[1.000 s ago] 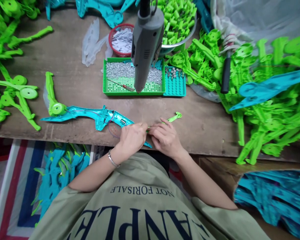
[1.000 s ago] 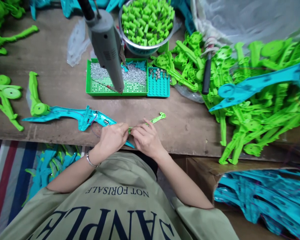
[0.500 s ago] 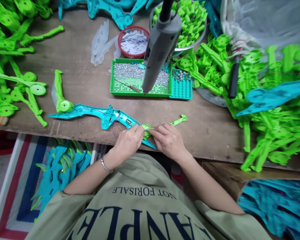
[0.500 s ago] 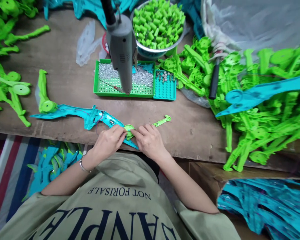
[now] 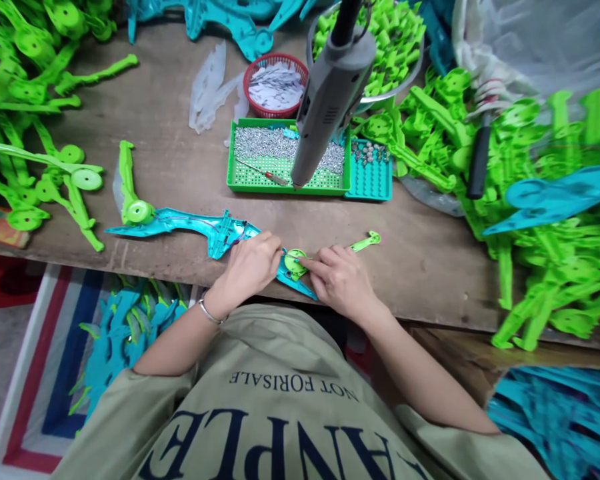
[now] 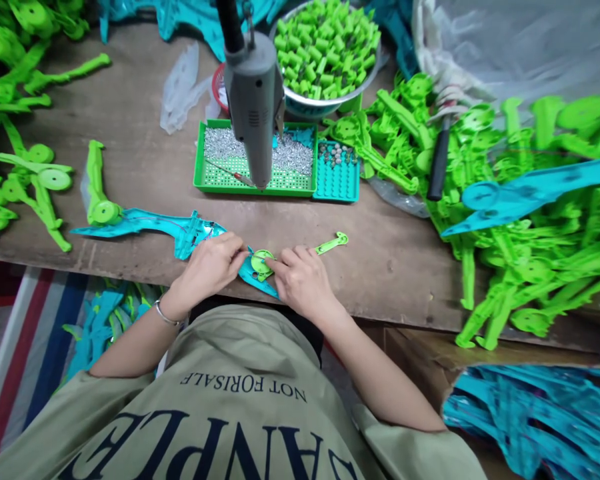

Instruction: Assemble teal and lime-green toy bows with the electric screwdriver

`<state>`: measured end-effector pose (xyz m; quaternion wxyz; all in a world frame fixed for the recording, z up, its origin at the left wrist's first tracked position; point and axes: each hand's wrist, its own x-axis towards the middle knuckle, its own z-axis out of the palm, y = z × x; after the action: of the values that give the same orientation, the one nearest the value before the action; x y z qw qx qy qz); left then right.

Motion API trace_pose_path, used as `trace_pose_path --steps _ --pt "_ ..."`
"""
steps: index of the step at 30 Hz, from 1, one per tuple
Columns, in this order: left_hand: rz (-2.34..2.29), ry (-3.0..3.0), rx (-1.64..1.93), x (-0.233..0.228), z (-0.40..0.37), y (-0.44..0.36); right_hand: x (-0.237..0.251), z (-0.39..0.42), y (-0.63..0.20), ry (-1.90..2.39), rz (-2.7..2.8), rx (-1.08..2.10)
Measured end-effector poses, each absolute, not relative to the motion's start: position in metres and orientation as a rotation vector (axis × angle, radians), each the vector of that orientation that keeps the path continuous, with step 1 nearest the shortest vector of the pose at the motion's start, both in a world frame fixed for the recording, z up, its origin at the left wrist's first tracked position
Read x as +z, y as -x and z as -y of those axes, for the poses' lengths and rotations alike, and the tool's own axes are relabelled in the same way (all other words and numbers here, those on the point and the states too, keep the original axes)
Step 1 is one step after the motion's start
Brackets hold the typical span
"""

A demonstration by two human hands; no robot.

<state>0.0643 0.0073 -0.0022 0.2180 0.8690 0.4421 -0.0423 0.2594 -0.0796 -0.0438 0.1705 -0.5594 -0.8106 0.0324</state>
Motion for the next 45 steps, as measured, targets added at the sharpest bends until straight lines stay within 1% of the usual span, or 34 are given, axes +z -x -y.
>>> trace_pose_path --steps 9,14,19,30,37,45 --pt "-1.241 -2.448 -0.199 -0.011 -0.017 -0.069 -0.042 0.074 -0.258 1.621 2.262 0.219" --pt "-1.225 -2.478 -0.247 -0.006 -0.017 -0.074 -0.035 0.067 -0.252 1.575 2.133 0.337" --pt "-1.226 -2.461 -0.265 -0.003 -0.017 -0.073 -0.039 0.066 -0.237 1.533 2.118 0.418" --pt "-1.223 -2.364 -0.107 -0.009 -0.014 -0.057 -0.046 0.062 -0.228 1.539 2.218 0.434" --pt "-1.145 -2.343 -0.044 -0.004 -0.027 -0.048 -0.046 0.062 -0.227 1.547 2.252 0.411" --pt "-1.114 -2.341 -0.196 0.007 -0.052 -0.056 -0.048 0.062 -0.227 1.543 2.269 0.413"
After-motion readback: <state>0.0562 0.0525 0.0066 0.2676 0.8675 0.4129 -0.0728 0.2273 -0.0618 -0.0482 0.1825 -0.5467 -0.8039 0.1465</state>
